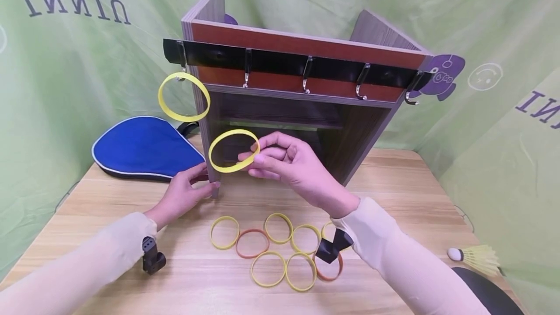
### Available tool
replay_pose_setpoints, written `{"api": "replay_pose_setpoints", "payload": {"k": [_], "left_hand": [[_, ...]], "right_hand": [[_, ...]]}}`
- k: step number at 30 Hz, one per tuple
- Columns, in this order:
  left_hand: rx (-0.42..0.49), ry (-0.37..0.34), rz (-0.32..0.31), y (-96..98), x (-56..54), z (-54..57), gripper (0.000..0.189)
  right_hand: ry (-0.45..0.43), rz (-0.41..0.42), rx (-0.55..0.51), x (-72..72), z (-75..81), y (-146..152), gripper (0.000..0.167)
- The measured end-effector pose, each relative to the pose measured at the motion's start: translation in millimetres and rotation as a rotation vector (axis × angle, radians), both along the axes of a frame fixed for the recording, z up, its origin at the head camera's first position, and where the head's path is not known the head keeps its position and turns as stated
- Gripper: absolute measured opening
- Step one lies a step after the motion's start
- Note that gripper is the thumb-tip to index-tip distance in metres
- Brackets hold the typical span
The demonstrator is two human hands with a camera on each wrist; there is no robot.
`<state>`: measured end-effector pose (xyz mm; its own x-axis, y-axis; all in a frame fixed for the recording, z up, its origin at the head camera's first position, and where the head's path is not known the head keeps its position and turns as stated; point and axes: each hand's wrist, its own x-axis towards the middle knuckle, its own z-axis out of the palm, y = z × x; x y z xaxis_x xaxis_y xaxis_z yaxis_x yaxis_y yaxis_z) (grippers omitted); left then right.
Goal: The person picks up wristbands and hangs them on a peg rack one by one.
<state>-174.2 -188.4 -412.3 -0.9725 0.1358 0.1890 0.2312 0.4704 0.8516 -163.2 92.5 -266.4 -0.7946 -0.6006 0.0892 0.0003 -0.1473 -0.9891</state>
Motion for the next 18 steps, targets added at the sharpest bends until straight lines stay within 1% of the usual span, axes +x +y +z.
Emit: {"api": "replay_pose_setpoints", "payload": {"k": [4, 7, 12, 18], "left_hand": [[0.005, -0.008, 0.003, -0.1, -0.2, -1.2, 0.055], [0.004, -0.019, 0.002, -0.9, -0.3, -2.4, 0.057], [0.003, -0.018, -0.002, -0.9, -0.9, -3.1, 0.058], [-0.008, -0.004, -0.002, -1.7, -1.1, -2.6, 0.056]], "right_hand": [[0.03, -0.029, -0.061, 4.5, 16.7, -2.0, 0.014], [0.038, -0.051, -0.128, 6.5, 24.6, -4.7, 0.016], [0.043, -0.09, -0.227, 8.0, 29.2, -10.1, 0.02], [0.032, -0.146, -0.3, 6.2, 31.6, -15.3, 0.019]]}}
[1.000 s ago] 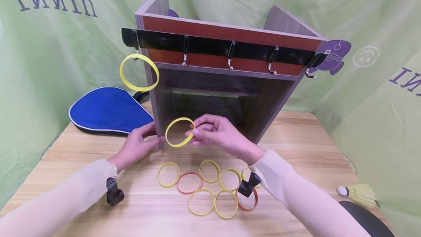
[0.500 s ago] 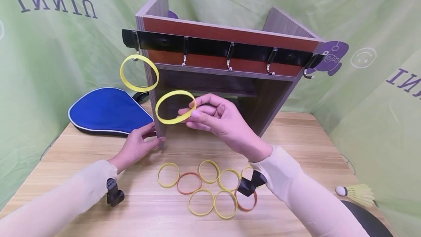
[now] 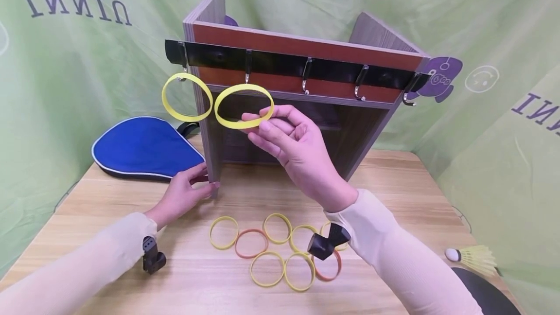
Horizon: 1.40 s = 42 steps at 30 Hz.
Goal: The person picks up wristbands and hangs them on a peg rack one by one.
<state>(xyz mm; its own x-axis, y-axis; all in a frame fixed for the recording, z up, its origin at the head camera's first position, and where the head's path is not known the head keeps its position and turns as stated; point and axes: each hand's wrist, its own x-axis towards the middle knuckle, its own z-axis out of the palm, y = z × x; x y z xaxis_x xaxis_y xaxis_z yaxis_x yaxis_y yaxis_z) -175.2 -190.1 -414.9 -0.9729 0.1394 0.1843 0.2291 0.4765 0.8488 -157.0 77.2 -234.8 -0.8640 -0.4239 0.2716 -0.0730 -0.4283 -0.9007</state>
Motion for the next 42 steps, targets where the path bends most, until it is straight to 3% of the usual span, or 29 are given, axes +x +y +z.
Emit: {"api": "replay_pose_setpoints", "payload": {"k": [10, 18, 29, 36, 42], "left_hand": [[0.008, 0.005, -0.008, 0.5, 1.6, 2.8, 0.057], [-0.003, 0.018, 0.001, 0.7, 0.8, 2.6, 0.055], [-0.011, -0.015, 0.005, 1.0, -1.5, -1.8, 0.059], [-0.007, -0.013, 0.007, 1.3, -0.9, -0.3, 0.06], [-0.001, -0.018, 0.011, 2.4, 0.9, 1.6, 0.061]], "right_hand": [[-0.059, -0.062, -0.015, -8.1, -0.5, -5.3, 0.017], [-0.059, -0.052, 0.024, -13.0, -6.7, -3.7, 0.017], [-0.077, -0.033, 0.089, -18.0, -14.4, 2.6, 0.016], [-0.037, 0.019, 0.26, -26.1, -32.5, 14.6, 0.026], [0.03, 0.061, 0.491, -37.8, -62.7, 29.5, 0.026]]}}
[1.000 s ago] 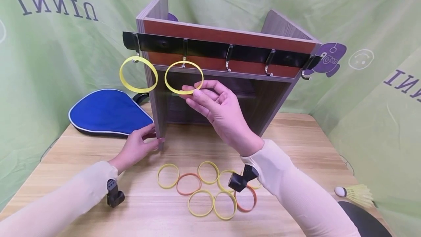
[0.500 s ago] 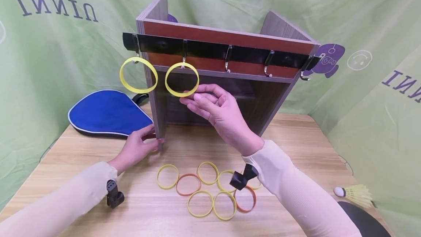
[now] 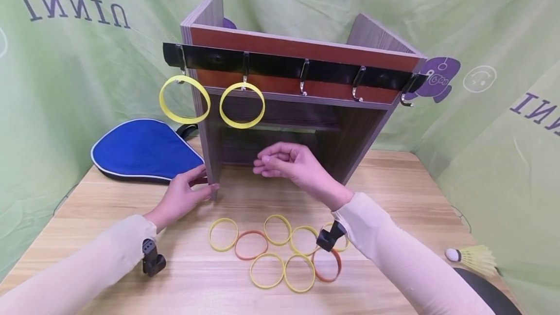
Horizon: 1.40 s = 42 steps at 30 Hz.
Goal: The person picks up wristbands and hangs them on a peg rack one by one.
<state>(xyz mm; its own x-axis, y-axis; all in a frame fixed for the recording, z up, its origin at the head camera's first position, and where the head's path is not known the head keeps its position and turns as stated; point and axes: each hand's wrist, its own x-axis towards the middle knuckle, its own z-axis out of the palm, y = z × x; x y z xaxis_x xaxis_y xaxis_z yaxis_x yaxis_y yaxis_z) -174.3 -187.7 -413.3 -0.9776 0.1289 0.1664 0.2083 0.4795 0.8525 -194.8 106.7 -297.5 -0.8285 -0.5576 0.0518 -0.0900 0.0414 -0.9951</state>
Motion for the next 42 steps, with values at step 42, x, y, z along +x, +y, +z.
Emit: {"api": "replay_pose_setpoints", "payload": {"k": [42], "left_hand": [[0.004, 0.019, 0.011, -1.7, -4.1, -7.8, 0.058]], "right_hand": [[0.366, 0.186, 0.714, -6.3, -107.2, 30.6, 0.003]]}}
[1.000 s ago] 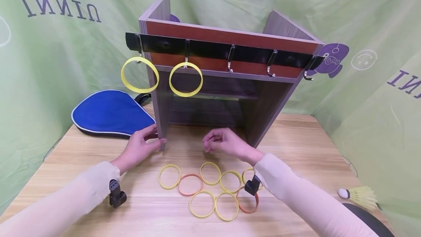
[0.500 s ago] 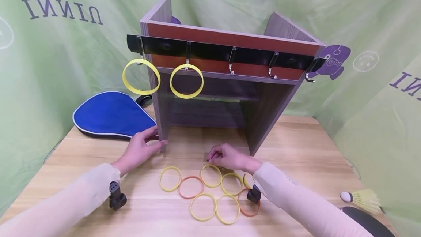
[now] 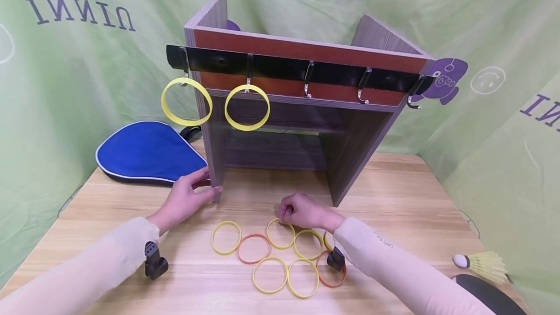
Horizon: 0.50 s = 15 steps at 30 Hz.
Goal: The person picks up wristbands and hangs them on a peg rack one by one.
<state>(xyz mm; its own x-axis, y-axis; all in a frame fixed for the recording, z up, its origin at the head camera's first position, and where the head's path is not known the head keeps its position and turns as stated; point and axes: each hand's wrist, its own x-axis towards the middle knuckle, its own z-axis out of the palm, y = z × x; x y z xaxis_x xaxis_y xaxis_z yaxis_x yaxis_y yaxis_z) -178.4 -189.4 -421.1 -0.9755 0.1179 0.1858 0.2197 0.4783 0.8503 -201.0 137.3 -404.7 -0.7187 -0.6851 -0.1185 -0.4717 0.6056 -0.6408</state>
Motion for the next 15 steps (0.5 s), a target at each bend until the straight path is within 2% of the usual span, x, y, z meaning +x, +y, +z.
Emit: {"api": "replay_pose_setpoints", "payload": {"k": [6, 15], "left_hand": [[0.007, 0.0, 0.001, 0.3, -0.3, -0.2, 0.058], [-0.006, -0.028, 0.002, 0.3, 1.4, 2.1, 0.061]], "right_hand": [[-0.031, -0.007, -0.018, -1.3, 4.2, 0.9, 0.004], [-0.256, -0.05, -0.044, -3.8, 12.3, 4.6, 0.005]]}}
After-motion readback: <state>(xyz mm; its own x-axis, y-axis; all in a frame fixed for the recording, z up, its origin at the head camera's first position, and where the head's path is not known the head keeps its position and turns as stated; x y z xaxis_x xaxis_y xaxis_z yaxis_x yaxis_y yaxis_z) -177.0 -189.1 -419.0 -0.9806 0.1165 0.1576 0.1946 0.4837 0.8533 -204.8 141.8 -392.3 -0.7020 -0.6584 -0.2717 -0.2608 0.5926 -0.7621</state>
